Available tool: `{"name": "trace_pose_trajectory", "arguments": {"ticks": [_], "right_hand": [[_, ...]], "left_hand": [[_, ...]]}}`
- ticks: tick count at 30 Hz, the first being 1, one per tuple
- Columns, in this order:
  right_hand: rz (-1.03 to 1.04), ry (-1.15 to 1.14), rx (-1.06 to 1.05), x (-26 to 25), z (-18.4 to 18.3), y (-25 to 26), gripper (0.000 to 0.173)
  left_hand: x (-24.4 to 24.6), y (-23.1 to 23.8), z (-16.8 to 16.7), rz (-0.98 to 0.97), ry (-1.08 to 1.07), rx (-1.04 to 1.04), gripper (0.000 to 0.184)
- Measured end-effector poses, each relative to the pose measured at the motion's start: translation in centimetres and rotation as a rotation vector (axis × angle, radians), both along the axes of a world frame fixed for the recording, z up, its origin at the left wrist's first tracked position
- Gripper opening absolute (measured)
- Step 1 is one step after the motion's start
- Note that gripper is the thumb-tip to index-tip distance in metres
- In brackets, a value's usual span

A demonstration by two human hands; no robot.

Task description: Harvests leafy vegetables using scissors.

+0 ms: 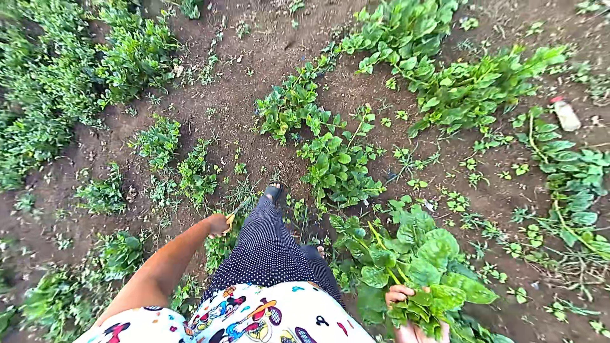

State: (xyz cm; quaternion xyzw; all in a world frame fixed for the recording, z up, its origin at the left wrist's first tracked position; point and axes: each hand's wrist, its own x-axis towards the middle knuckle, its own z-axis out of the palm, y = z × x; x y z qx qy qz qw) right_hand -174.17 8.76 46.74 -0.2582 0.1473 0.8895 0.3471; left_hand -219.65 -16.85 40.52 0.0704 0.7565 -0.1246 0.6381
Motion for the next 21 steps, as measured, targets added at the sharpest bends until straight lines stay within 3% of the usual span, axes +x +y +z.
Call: {"name": "trace_pose_trajectory", "arguments": {"ticks": [3,7,11,16,21], "right_hand": [[-0.025,0.023,0.009,-5.9,-1.3,0.2,0.045],[-0.075,-0.140,-0.028,-13.3,-0.6,0.6,0.045],[-0.068,-0.099,-0.095,-18.8,0.0,1.5,0.041],[-0.022,-0.121,-0.141,-20.2,-0.2,2.0,0.047],[0.010,-0.189,-0.156,-20.7,-0.6,3.3,0.049]], "left_hand": [[-6.3,0.4,0.4,-0.039,0.019,-0.028,0.042],[-13.6,1.6,1.5,0.029,0.056,0.010,0.041],[-17.7,2.9,0.5,0.114,0.079,-0.014,0.043],[-17.9,6.3,-1.0,-0.046,-0.052,0.000,0.041],[-20.4,7.8,-1.1,-0.005,-0.086,-0.009,0.038]]}}
